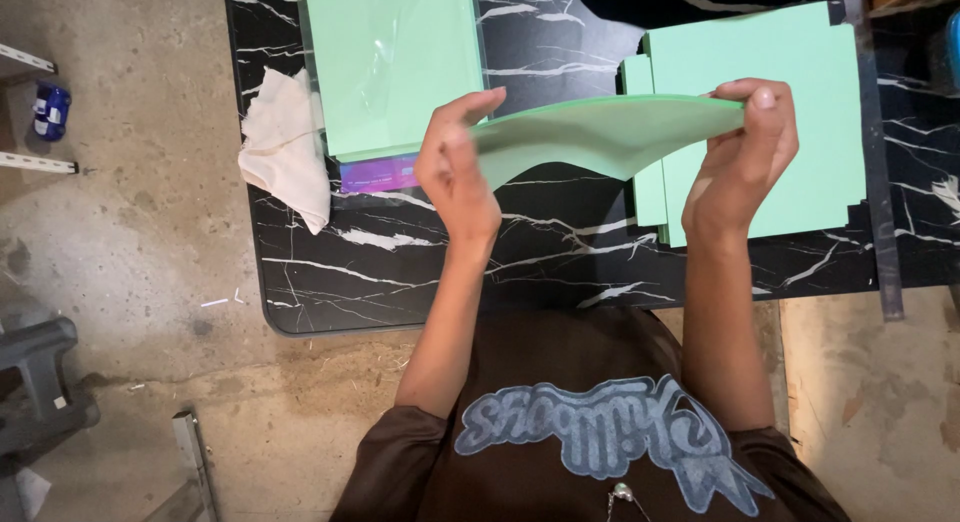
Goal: The person stacks light green sheets of paper on a black marble-patterned table. They then fold a single sheet in half and use a metal ruler to press down and sharpen the crease.
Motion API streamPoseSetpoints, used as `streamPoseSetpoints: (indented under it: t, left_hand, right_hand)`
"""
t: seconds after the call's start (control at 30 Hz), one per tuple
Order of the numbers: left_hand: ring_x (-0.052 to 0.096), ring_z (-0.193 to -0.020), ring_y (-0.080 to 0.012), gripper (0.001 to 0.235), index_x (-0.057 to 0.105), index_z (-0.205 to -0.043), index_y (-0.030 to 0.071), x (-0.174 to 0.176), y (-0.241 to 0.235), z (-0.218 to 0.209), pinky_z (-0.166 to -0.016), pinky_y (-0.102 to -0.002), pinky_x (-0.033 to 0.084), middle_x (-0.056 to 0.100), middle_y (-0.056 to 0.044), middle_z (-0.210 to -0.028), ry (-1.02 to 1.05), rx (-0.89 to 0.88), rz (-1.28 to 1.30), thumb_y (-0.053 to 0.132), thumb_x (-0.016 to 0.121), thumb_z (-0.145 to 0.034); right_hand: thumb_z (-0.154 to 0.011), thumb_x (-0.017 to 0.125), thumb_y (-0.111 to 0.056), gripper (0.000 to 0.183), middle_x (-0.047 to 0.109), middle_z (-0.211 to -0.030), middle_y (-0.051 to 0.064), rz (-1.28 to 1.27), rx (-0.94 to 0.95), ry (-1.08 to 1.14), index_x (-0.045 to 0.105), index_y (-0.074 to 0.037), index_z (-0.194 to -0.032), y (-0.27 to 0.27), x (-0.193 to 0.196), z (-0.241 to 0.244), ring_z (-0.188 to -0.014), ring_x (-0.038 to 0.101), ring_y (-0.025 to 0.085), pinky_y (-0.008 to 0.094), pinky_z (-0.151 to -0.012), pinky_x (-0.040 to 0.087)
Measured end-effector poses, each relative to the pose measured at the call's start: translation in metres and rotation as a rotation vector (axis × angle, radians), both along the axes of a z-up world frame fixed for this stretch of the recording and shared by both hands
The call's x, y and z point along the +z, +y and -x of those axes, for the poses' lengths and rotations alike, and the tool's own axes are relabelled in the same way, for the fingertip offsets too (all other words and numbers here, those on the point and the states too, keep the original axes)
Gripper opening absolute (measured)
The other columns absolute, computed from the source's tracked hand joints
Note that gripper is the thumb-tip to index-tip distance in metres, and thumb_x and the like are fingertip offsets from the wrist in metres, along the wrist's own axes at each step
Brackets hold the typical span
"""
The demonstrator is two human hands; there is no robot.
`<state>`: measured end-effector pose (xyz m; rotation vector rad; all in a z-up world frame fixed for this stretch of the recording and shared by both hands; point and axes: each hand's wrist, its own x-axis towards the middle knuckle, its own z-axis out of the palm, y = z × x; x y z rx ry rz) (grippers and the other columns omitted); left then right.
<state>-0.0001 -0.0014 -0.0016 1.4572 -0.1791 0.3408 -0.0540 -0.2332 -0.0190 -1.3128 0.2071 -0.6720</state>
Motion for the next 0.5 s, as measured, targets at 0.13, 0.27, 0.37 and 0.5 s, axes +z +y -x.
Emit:
streamPoseSetpoints:
  t: [0.13, 0.27, 0.37, 0.5]
  left_hand:
    - [0.07, -0.112, -0.0281, 0.047, 0.068, -0.115, -0.008, -0.005, 0.001, -0.003, -0.106, -0.04, 0.053, 0.075, -0.02, -0.116, 0.038, 0.001, -0.002, 0.031, 0.042, -0.114]
    - [0.071, -0.113, -0.0267, 0.053, 0.069, -0.116, -0.006, -0.006, 0.003, -0.004, -0.108, -0.04, 0.052, 0.075, -0.018, -0.116, 0.026, -0.024, 0.042, 0.033, 0.032, -0.115]
    - [0.071, -0.114, -0.0272, 0.058, 0.069, -0.117, -0.005, -0.005, 0.003, -0.001, -0.108, -0.04, 0.051, 0.076, -0.018, -0.117, 0.04, -0.033, 0.042, 0.035, 0.027, -0.114]
    - [0.07, -0.117, -0.0286, 0.067, 0.068, -0.119, -0.004, -0.008, 0.003, 0.0, -0.11, -0.04, 0.05, 0.076, -0.019, -0.118, 0.056, -0.048, 0.041, 0.044, 0.021, -0.114]
  right_hand:
    - [-0.109, 0.059, -0.042, 0.038, 0.059, -0.104, 0.009, 0.005, 0.004, 0.003, 0.06, -0.004, -0.109, 0.001, 0.006, -0.001, -0.098, 0.062, 0.021, 0.033, -0.093, 0.048]
    - [-0.108, 0.055, -0.045, 0.04, 0.059, -0.102, 0.009, 0.033, 0.016, 0.015, 0.06, -0.005, -0.109, 0.001, 0.008, -0.003, -0.098, 0.062, 0.022, 0.038, -0.093, 0.053]
    - [-0.109, 0.053, -0.046, 0.042, 0.058, -0.099, 0.01, 0.032, 0.026, 0.009, 0.06, -0.004, -0.11, 0.0, 0.003, -0.003, -0.098, 0.063, 0.022, 0.041, -0.094, 0.057]
    - [-0.107, 0.051, -0.051, 0.048, 0.059, -0.103, 0.01, 0.037, 0.019, 0.026, 0.061, -0.004, -0.111, -0.001, 0.002, -0.005, -0.102, 0.063, 0.023, 0.042, -0.097, 0.056]
